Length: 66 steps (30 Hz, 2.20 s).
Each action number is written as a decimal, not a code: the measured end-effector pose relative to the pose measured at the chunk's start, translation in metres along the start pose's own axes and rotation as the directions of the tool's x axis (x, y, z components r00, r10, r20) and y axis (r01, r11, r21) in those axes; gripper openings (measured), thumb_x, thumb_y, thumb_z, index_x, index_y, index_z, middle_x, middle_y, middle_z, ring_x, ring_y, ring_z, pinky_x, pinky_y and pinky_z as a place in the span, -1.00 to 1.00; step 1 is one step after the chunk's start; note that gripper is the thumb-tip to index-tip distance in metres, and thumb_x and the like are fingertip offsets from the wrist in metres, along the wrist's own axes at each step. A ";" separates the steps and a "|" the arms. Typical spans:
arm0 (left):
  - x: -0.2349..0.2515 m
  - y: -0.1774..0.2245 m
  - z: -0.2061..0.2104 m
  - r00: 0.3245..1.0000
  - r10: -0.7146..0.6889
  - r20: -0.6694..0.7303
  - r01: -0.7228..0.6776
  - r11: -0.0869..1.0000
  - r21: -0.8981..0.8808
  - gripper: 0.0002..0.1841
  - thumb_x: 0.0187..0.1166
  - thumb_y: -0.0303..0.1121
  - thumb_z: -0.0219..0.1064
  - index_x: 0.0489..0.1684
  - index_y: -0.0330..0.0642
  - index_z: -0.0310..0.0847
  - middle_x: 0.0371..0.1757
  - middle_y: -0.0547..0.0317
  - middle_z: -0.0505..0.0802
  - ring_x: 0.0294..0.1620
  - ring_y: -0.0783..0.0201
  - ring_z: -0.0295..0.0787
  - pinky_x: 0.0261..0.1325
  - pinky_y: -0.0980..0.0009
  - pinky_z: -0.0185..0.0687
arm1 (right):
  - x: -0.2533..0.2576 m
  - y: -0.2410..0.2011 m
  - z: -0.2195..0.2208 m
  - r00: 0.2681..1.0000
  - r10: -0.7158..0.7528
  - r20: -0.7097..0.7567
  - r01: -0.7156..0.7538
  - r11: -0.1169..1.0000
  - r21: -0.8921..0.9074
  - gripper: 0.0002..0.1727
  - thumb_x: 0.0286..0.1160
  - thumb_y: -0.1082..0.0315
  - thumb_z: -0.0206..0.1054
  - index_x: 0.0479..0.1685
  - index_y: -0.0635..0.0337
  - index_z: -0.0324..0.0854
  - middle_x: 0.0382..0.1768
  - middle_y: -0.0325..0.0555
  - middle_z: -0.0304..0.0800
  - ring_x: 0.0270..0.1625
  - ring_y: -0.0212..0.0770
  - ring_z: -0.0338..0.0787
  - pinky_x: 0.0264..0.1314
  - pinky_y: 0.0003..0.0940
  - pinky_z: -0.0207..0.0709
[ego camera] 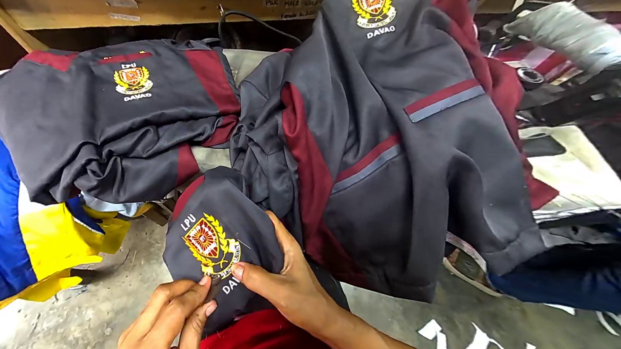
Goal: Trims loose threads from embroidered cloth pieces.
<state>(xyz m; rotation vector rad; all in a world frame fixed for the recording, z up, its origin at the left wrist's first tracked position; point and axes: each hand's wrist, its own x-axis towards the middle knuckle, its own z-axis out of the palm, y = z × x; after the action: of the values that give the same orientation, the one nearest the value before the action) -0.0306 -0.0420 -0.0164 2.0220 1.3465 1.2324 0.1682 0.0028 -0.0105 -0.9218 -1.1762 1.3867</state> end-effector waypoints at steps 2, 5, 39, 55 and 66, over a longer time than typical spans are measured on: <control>-0.001 0.000 0.001 1.000 -0.013 -0.005 0.013 1.000 -0.014 -0.83 0.49 -0.43 0.51 -0.09 -0.32 0.86 -0.11 0.08 0.85 -0.05 0.52 0.78 -0.01 0.72 0.69 | 0.000 0.001 0.001 1.000 -0.012 -0.004 0.012 1.000 0.004 -0.31 0.27 0.57 0.46 0.49 0.44 0.32 0.24 -0.05 0.70 0.29 -0.39 0.75 0.39 -0.48 0.66; -0.001 0.000 0.002 1.000 -0.021 -0.017 0.021 0.999 -0.025 -0.82 0.48 -0.43 0.52 -0.07 -0.33 0.85 -0.10 0.08 0.85 -0.03 0.52 0.78 0.01 0.72 0.69 | -0.001 0.001 0.001 1.000 -0.018 -0.005 0.018 1.000 -0.003 -0.32 0.26 0.57 0.46 0.47 0.43 0.33 0.24 -0.06 0.70 0.29 -0.40 0.74 0.39 -0.49 0.65; 0.004 -0.018 0.002 0.998 0.037 -0.043 -0.040 0.996 -0.076 -0.84 0.57 -0.40 0.45 -0.04 -0.25 0.84 -0.05 0.16 0.85 0.02 0.52 0.78 0.07 0.70 0.71 | 0.001 0.008 -0.004 0.997 0.062 0.040 -0.068 0.981 0.184 -0.28 0.24 0.62 0.43 0.54 0.40 0.32 0.26 -0.02 0.73 0.29 -0.28 0.77 0.41 -0.33 0.68; 0.002 -0.011 0.001 1.000 0.018 -0.014 -0.018 1.000 -0.004 -0.82 0.54 -0.37 0.49 -0.01 -0.21 0.88 -0.06 0.14 0.86 0.02 0.49 0.78 0.06 0.69 0.71 | 0.004 0.011 -0.002 0.997 0.065 0.039 -0.071 0.976 0.205 -0.32 0.28 0.63 0.41 0.51 0.38 0.33 0.22 -0.05 0.74 0.26 -0.29 0.79 0.37 -0.33 0.70; 0.003 -0.009 0.001 1.000 0.006 -0.024 -0.007 1.000 -0.009 -0.85 0.54 -0.39 0.48 -0.07 -0.24 0.87 -0.09 0.14 0.86 0.01 0.51 0.79 0.07 0.71 0.69 | 0.007 0.005 -0.002 0.999 -0.038 0.031 0.037 0.999 0.010 -0.37 0.22 0.60 0.44 0.38 0.34 0.35 0.17 -0.10 0.70 0.22 -0.40 0.75 0.31 -0.46 0.69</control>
<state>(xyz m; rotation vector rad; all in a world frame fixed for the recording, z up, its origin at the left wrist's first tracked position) -0.0339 -0.0358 -0.0221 2.0132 1.3440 1.2669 0.1677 0.0106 -0.0157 -0.8701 -1.2042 1.3799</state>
